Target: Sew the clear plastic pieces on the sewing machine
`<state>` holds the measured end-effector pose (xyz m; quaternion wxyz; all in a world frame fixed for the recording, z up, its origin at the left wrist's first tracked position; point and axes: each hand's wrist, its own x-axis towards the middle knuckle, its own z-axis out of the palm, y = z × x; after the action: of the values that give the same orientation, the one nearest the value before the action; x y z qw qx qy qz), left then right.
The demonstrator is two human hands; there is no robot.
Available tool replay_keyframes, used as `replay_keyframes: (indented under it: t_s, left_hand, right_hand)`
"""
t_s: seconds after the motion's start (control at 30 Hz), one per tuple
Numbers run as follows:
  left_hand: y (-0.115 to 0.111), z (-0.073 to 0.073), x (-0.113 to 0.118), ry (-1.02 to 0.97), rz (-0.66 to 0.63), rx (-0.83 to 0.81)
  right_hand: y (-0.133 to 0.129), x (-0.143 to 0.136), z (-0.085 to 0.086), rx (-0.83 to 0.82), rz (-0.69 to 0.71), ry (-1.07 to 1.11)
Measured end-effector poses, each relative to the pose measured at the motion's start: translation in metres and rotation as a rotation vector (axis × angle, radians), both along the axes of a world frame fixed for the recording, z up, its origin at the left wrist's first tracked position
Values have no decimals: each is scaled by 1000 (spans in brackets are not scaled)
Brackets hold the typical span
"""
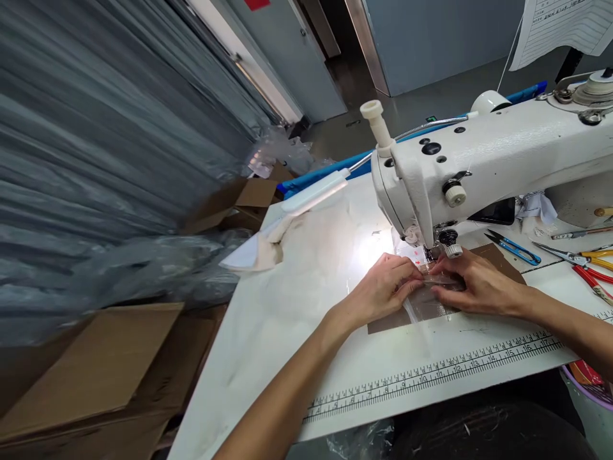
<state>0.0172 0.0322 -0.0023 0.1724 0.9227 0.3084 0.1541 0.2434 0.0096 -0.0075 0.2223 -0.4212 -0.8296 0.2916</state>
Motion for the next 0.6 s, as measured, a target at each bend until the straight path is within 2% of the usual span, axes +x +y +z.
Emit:
replay_keyframes:
  t_s: [0.17,0.3,0.4,0.47,0.5,0.53,0.6]
  left_hand:
    - [-7,5,3,-57,42,-73]
    - [-9,8,-10,-132,182,-232]
    - [-8,15,-21,-223,249,-434]
    - [-4,18,-22,-261,241,-534]
    - [-1,18,-20,-242,233,-554]
    - [4,18,-17,-196,231,-543]
    - [17,14,-9,-57,228,-412]
  right_hand:
    - [-2,-8,1,-20,62,-32]
    - [-5,-8,4,-102,14,45]
    - [-7,-11,6,-407,2,192]
    - [-7,-16,6,-646,4,243]
    - [-7,-19,7,-711,3,224]
    - [-6,-22,7,-706,-1,170]
    - [-4,-26,9,-496,-45,-36]
